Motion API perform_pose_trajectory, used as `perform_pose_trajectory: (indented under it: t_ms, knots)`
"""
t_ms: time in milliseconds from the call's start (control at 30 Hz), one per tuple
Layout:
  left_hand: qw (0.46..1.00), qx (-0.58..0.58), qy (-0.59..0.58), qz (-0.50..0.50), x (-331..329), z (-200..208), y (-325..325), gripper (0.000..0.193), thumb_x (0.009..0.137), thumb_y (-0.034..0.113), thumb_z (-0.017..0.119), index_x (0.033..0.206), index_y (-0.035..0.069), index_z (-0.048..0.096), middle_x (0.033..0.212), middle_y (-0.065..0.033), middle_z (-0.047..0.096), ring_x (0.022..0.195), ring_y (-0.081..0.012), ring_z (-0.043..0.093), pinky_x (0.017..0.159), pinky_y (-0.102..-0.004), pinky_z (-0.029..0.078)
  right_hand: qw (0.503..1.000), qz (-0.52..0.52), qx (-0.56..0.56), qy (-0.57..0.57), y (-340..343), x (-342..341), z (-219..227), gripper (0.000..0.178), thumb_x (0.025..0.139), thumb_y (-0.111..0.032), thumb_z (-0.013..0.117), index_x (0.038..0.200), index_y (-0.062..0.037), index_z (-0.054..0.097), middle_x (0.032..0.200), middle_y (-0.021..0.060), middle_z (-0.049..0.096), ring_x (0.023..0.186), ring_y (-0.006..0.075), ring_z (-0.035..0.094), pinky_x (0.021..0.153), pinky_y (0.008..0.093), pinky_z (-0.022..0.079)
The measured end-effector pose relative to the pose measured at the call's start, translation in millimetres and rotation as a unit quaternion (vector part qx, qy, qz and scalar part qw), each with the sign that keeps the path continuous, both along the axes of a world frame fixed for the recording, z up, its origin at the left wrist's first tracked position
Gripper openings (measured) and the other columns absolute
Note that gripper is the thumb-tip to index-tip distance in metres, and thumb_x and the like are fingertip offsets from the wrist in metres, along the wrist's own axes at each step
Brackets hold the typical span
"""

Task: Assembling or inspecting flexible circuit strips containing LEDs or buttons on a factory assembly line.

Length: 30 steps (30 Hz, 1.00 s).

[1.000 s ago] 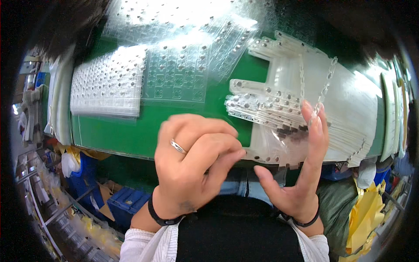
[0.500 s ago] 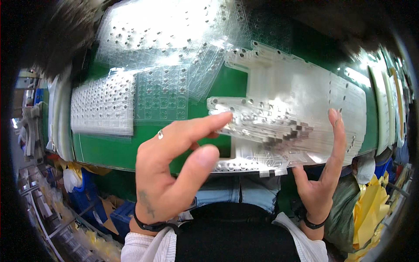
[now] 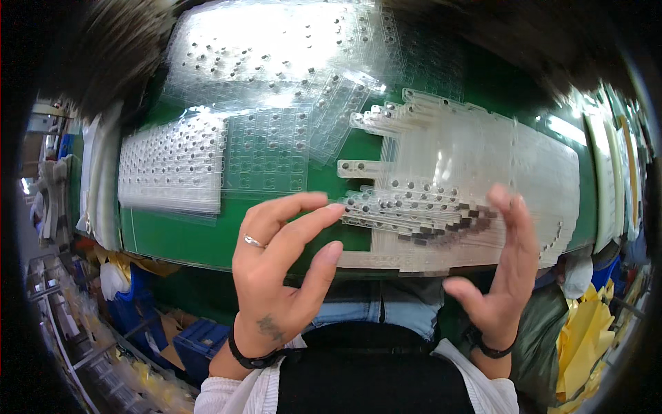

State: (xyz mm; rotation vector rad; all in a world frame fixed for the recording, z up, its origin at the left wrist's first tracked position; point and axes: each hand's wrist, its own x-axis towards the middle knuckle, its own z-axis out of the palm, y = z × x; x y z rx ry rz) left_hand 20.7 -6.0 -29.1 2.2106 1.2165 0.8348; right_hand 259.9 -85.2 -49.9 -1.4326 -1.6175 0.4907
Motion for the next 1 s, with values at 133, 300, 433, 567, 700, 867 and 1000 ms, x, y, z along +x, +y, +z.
perform_pose_trajectory:
  t_ms: [133, 300, 433, 567, 700, 867, 1000]
  knots:
    - [0.969, -0.174, -0.174, -0.013, 1.1, 5.0, -5.9, 0.031, 0.081, 0.001, 0.068, 0.112, -0.001, 0.064, 0.097, -0.0111, 0.066, 0.078, -0.0129, 0.063, 0.066, -0.0230, 0.049, 0.907, 0.105, -0.066, 0.403, -14.0, -21.6, 12.6, 0.079, 0.075, -0.013, 0.079, 0.138, 0.0067, 0.037, 0.124, 0.0212, 0.054, 0.117, 0.0287, 0.054, 0.104, 0.0413, 0.038]
    - [0.878, -0.374, -0.300, 0.000, 5.5, 2.2, -5.9, 0.024, 0.087, 0.006, 0.068, 0.110, -0.002, 0.063, 0.094, -0.0065, 0.067, 0.078, -0.0077, 0.062, 0.070, -0.0205, 0.049, 0.867, 0.138, -0.084, 0.472, -12.1, -31.8, 16.6, 0.071, 0.078, -0.016, 0.075, 0.134, 0.0078, 0.040, 0.117, 0.0202, 0.057, 0.115, 0.0285, 0.054, 0.104, 0.0426, 0.038]
    - [0.859, -0.414, -0.300, -0.002, 5.2, 4.8, -2.2, 0.015, 0.088, 0.006, 0.066, 0.101, -0.002, 0.062, 0.089, -0.0075, 0.067, 0.075, -0.0091, 0.062, 0.067, -0.0206, 0.049, 0.865, 0.131, -0.083, 0.477, -14.7, -32.9, 17.4, 0.069, 0.079, -0.015, 0.074, 0.134, 0.0079, 0.040, 0.117, 0.0201, 0.057, 0.115, 0.0284, 0.055, 0.104, 0.0424, 0.038]
    - [0.871, -0.406, -0.277, -0.010, 4.1, 6.3, -0.3, 0.007, 0.086, 0.003, 0.064, 0.092, 0.000, 0.062, 0.090, -0.0095, 0.066, 0.077, -0.0115, 0.060, 0.068, -0.0226, 0.047, 0.874, 0.104, -0.088, 0.467, -15.0, -33.2, 19.1, 0.067, 0.079, -0.013, 0.073, 0.134, 0.0075, 0.040, 0.118, 0.0205, 0.057, 0.114, 0.0280, 0.055, 0.104, 0.0420, 0.038]
    - [0.899, -0.308, -0.311, -0.019, 1.4, -3.6, -2.6, 0.007, 0.083, 0.004, 0.070, 0.089, 0.003, 0.067, 0.086, -0.0030, 0.065, 0.075, -0.0075, 0.058, 0.061, -0.0202, 0.044, 0.967, 0.028, -0.071, 0.241, -7.9, -33.3, 15.2, 0.061, 0.080, -0.005, 0.071, 0.133, 0.0059, 0.042, 0.120, 0.0203, 0.059, 0.112, 0.0279, 0.058, 0.100, 0.0392, 0.042]
    - [0.931, -0.257, -0.258, -0.040, -1.5, 3.5, -4.4, 0.007, 0.079, 0.005, 0.071, 0.085, 0.005, 0.067, 0.085, -0.0041, 0.065, 0.077, -0.0120, 0.058, 0.061, -0.0241, 0.042, 0.990, -0.025, -0.041, 0.135, -0.7, -40.0, 8.8, 0.059, 0.078, -0.003, 0.073, 0.131, 0.0048, 0.046, 0.122, 0.0184, 0.058, 0.111, 0.0252, 0.059, 0.098, 0.0357, 0.044]
    - [0.930, -0.264, -0.251, -0.044, -6.9, 11.2, -7.3, 0.006, 0.079, 0.005, 0.071, 0.084, 0.005, 0.067, 0.085, -0.0037, 0.066, 0.078, -0.0124, 0.058, 0.062, -0.0243, 0.041, 0.957, -0.001, -0.078, 0.280, 3.5, -45.0, 13.5, 0.056, 0.080, 0.001, 0.070, 0.130, 0.0042, 0.046, 0.117, 0.0147, 0.057, 0.109, 0.0210, 0.057, 0.095, 0.0330, 0.045]
